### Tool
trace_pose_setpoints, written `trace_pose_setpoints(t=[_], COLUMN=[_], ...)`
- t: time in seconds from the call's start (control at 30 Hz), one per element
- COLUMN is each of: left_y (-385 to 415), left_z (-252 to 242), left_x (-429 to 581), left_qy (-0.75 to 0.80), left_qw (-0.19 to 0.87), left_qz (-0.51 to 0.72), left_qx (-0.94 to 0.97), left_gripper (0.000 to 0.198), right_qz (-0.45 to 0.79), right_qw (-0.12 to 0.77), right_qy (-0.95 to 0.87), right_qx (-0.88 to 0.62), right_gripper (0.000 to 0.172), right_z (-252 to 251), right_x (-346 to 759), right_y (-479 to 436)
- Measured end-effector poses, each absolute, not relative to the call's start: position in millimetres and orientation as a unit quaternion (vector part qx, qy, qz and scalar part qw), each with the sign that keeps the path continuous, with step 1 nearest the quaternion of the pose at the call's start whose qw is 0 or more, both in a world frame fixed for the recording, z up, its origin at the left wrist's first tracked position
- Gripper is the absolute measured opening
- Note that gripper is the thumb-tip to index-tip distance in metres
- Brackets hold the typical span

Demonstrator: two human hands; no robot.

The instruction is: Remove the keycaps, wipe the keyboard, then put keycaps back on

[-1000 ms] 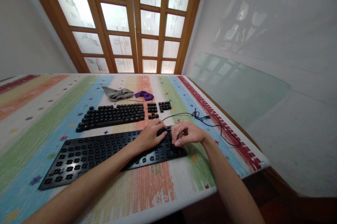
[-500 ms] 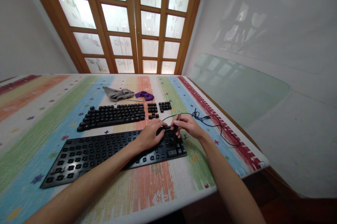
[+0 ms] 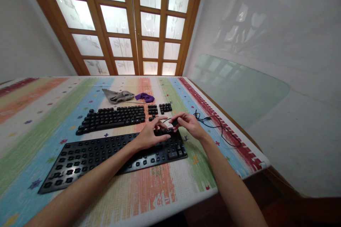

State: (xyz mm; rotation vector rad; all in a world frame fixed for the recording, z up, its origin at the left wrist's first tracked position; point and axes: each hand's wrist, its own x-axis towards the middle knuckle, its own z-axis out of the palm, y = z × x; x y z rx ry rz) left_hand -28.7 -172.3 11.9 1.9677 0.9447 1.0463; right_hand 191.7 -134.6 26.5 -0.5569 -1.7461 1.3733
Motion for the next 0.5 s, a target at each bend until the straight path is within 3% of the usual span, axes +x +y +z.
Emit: trace_pose_setpoints(t=[0.3,0.43,0.5], left_y=[-168.0,-167.5,-166.9], left_z=[10.7,13.4,13.7], left_x=[-31.4,-33.4,-33.8], left_qy=[0.343,0.386,0.409], left_qw=[0.452,0.353,0.291], left_qz=[0.415,0.41,0.408], left_qx=[0.711,0.747,0.762], left_gripper=[0.056,0.026,0.021], right_qz=[0.539,0.522,0.515], right_qw=[0.408,0.429,0.442], right_qy=[-0.7,-0.693,-0.684], right_qx=[-0.23,-0.253,-0.267], right_gripper=[0.037,0.039,0.039], right_z=[29.7,30.7,31.2], right_x=[190.1,188.5,187.0], right_y=[-135.8,-136.7,-136.9])
